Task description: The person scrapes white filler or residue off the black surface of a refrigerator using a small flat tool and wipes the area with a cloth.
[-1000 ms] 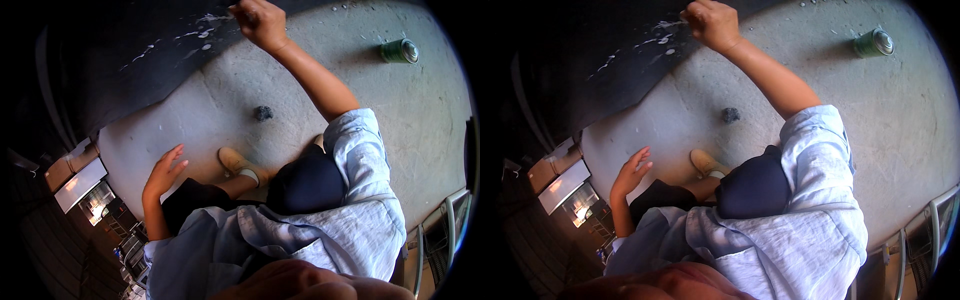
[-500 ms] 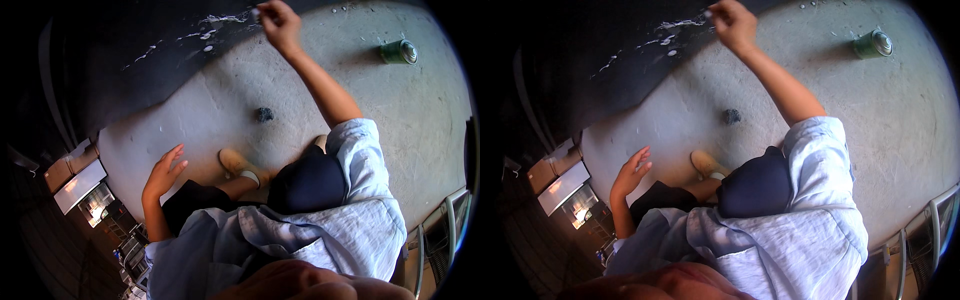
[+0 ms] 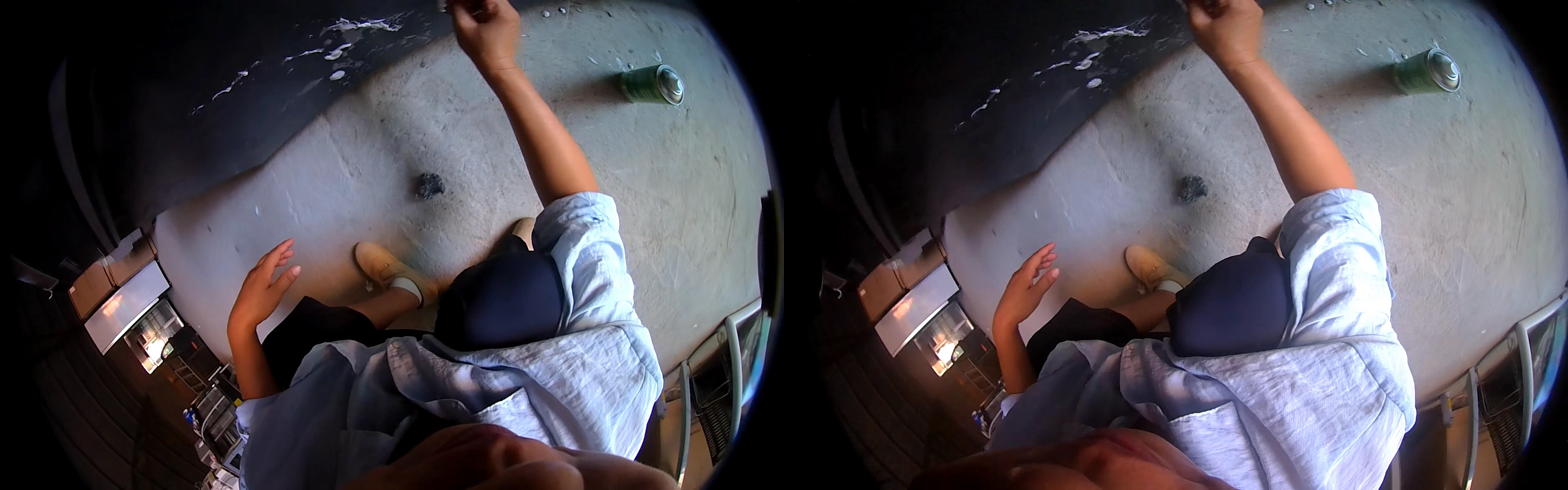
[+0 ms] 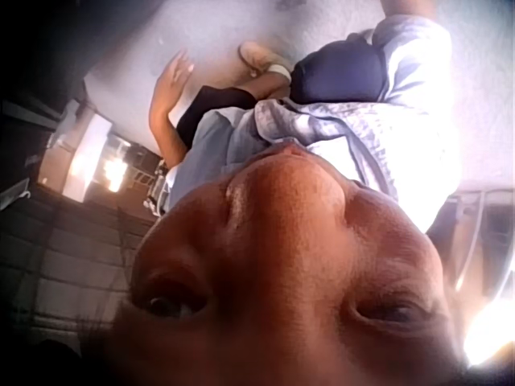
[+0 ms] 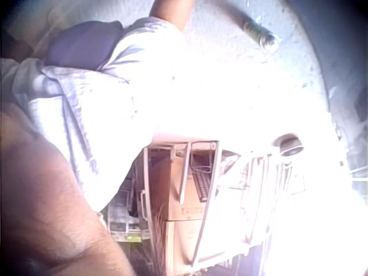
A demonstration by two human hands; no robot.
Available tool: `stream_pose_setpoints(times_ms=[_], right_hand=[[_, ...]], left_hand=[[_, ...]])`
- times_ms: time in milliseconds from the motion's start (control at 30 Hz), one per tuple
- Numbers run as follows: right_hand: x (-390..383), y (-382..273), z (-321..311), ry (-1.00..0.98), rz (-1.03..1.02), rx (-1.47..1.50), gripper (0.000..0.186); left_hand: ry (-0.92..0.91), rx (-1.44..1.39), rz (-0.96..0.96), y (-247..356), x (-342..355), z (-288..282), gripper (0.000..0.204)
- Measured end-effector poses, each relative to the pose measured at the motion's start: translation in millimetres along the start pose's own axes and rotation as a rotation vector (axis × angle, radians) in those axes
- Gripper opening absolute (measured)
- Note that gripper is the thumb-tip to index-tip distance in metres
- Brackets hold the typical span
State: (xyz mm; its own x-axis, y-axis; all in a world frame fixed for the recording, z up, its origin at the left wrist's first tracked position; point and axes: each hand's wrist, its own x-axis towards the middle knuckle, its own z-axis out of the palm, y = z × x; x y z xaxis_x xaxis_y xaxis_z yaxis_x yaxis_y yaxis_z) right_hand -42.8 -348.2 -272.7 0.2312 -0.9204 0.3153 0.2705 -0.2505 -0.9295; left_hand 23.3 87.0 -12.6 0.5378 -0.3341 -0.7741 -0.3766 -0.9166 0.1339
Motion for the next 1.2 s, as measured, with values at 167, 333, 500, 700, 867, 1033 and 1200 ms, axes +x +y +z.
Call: stream_pose_setpoints(times_ms=[167, 333, 500, 700, 867, 1033, 1200], right_hand=[[-19.0, -26.8, 25.4, -0.078, -0.332, -0.305, 0.011], [-42.7, -25.9, 56.2, -0.179, -0.41, -0.32, 0.013], [-33.9, -46.6, 52.4, -0.12, -0.308, -0.201, 0.012], [-38.7, -53.6, 70.3, -0.172, -0.444, -0.264, 0.016], [-42.7, -61.0, 70.7, -0.113, -0.413, -0.253, 0.02], [-21.1, -68.1, 57.1, -0.093, -0.421, -0.17, 0.018], [-43.4, -44.3, 79.2, -0.139, -0.555, -0.23, 0.014]], left_hand=[[0.005, -0.024, -0.004, -4.1, -6.0, 1.7, 0.057], [0.002, -0.028, -0.03, 2.8, -10.5, 4.3, 0.057], [0.018, -0.021, -0.027, 0.1, -20.4, 9.1, 0.058], [0.028, -0.022, -0.003, 3.2, -22.8, 9.4, 0.058], [-0.104, -0.24, 0.013, -0.6, -8.2, 1.6, 0.054], [-0.101, -0.262, 0.091, -69.9, 51.1, 42.6, 0.047], [-0.294, -0.502, 0.146, -92.1, 111.1, 150.9, 0.046]])
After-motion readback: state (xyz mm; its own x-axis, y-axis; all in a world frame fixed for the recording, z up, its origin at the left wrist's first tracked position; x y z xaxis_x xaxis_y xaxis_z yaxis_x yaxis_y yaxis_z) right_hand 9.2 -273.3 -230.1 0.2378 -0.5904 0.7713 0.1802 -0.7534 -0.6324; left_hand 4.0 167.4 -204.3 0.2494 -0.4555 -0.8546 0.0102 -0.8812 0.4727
